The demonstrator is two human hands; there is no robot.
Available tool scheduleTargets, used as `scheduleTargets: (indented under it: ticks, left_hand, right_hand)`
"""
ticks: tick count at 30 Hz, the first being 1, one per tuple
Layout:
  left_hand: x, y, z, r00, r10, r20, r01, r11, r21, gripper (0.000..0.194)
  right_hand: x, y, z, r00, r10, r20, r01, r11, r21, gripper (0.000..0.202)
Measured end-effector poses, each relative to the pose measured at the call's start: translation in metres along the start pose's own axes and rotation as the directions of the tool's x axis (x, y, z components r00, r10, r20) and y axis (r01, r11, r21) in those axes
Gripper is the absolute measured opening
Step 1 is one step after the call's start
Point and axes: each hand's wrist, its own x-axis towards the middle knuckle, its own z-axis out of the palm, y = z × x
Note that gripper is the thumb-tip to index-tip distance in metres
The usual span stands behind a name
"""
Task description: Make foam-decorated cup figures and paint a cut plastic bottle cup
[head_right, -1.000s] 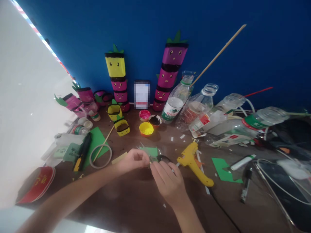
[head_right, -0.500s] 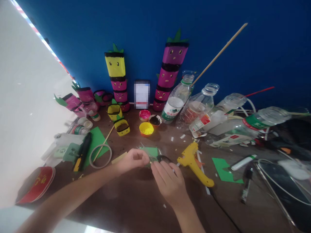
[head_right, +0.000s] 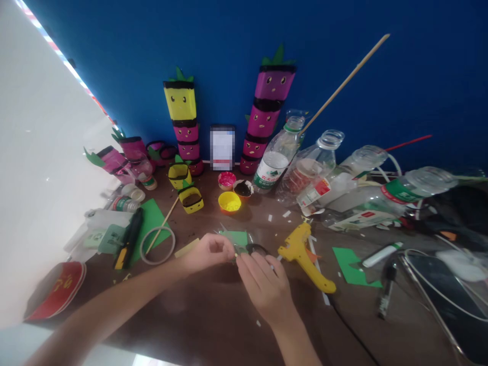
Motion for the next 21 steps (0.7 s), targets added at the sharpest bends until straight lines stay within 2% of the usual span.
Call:
scheduleTargets:
  ticks: [4, 7, 9, 11, 13, 15, 18, 21]
  left_hand:
    - [0.000, 0.001, 0.001, 1.000, 0.010, -0.020, -0.010, 1.000, 0.007, 0.043]
    - [0.000, 0.004, 0.002, 0.999, 0.016, -0.046, -0.015, 1.000, 0.021, 0.044]
    - [0.000, 0.005, 0.003, 0.998, 0.006, -0.070, -0.003, 0.999, 0.044, 0.044]
    - [0.000, 0.006, 0.004, 0.996, -0.007, -0.085, 0.013, 0.997, 0.072, 0.043]
    - [0.000, 0.005, 0.004, 0.996, -0.009, -0.088, 0.017, 0.996, 0.090, 0.042]
    - [0.000, 0.003, 0.004, 0.996, 0.002, -0.085, 0.006, 0.996, 0.094, 0.042]
    - [0.000, 0.002, 0.003, 0.997, 0.007, -0.081, 0.001, 0.996, 0.094, 0.042]
    - [-0.001, 0.002, 0.003, 0.997, 0.008, -0.077, -0.002, 0.996, 0.087, 0.042]
  right_hand:
    - [0.002, 0.004, -0.005, 0.995, 0.099, 0.028, -0.099, 0.995, -0.008, 0.016]
    - [-0.003, 0.022, -0.020, 0.956, 0.281, 0.086, -0.279, 0.960, -0.028, 0.016]
    - [-0.016, 0.038, -0.029, 0.888, 0.441, 0.131, -0.426, 0.896, -0.128, 0.016]
    - [-0.034, 0.053, -0.035, 0.793, 0.584, 0.172, -0.515, 0.794, -0.323, 0.024]
    - [-0.053, 0.063, -0.033, 0.699, 0.661, 0.271, -0.524, 0.732, -0.435, 0.039]
    - [-0.070, 0.069, -0.025, 0.640, 0.670, 0.376, -0.527, 0.739, -0.421, 0.048]
    - [-0.083, 0.072, -0.009, 0.619, 0.688, 0.379, -0.580, 0.725, -0.370, 0.046]
    - [-0.086, 0.073, -0.001, 0.650, 0.689, 0.321, -0.597, 0.724, -0.345, 0.036]
